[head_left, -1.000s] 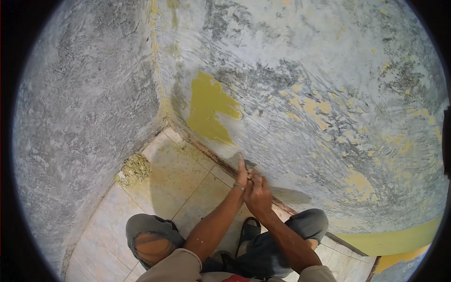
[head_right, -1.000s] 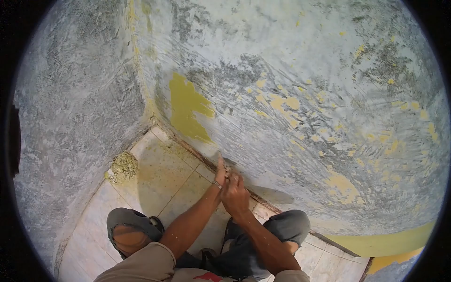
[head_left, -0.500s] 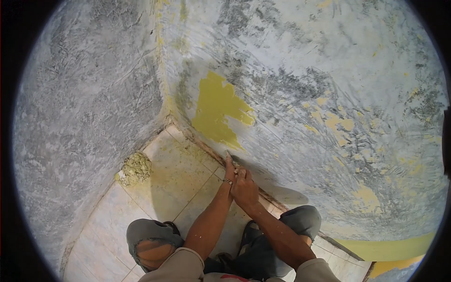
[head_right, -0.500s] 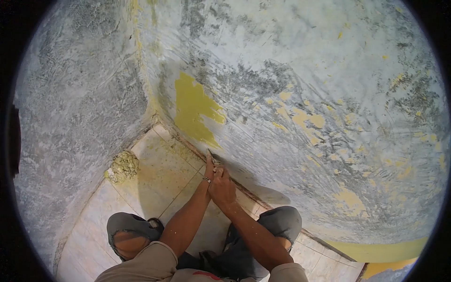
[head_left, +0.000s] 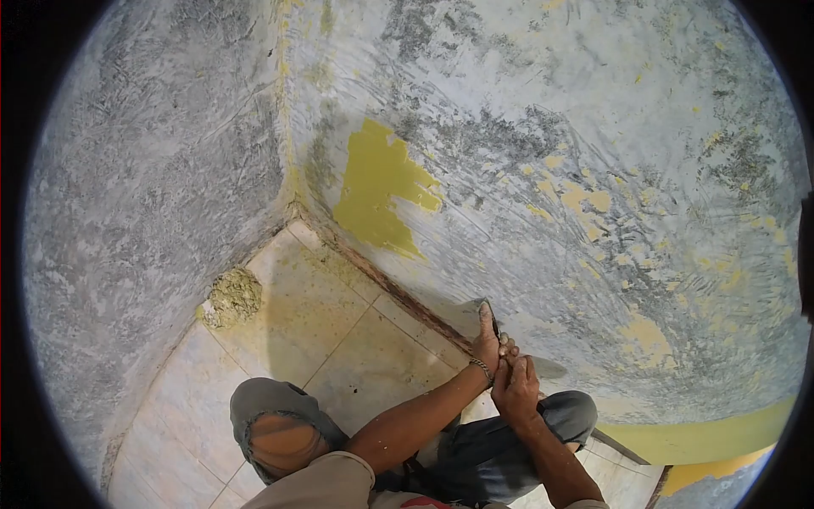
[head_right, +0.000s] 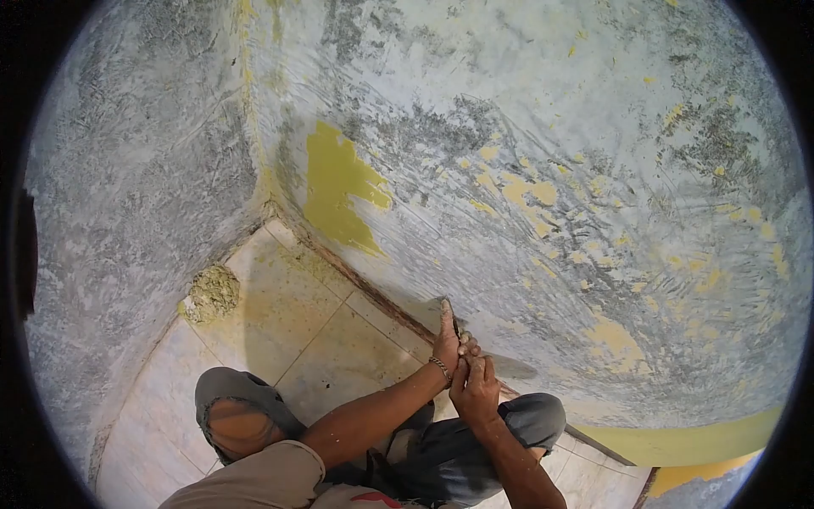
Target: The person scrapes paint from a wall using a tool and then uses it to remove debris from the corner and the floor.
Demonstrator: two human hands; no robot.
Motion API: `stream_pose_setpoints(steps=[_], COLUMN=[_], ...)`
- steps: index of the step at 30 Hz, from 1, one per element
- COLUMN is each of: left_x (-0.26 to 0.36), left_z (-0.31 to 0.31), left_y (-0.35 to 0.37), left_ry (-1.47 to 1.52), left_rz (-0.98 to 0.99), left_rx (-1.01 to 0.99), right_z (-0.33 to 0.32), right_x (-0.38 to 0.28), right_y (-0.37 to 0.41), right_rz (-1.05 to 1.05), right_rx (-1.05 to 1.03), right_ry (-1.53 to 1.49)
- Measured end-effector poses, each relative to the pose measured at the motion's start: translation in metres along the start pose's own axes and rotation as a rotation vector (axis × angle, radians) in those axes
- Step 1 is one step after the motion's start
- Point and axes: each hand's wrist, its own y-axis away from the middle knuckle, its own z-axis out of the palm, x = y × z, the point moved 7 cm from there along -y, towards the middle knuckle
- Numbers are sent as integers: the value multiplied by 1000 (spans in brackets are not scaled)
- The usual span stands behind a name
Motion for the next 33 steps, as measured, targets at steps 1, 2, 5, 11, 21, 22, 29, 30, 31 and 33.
stream_pose_setpoints(steps=[1,2,5,11,21,22,29,30,31,33], left_x=[4,16,74,143,114,145,156,141,130,126], left_z=[-3,-4,-51,-130,-98,-70,-77,-66,-57,-48], left_y=[-3,-7,-67,-101,-101,-53,-65,-58,-52,-40], left_ry=[-1,-35,-166,-92,-91,-9,-79,-93,-108,-169], left_rz=[-3,36,213,-64,209,155,163,160,156,195], left_rx=[1,-50,-98,37,38,-46,-19,-11,-2,17], right_z=[6,13,52,153,131,153,105,94,86,70], right_x=[0,-1,-31,-61,-38,-39,-69,-65,-66,-68], right_y=[-2,-6,-40,-66,-51,-60,-88,-78,-71,-67], right_rz=[59,116,70,51,46,-52,-42,-98,-153,-85], right_rx=[-21,-40,-58,-227,-166,-125,-100,-55,-10,-7], right_ry=[-47,-95,24,-51,-53,-30,-101,-30,42,-30])
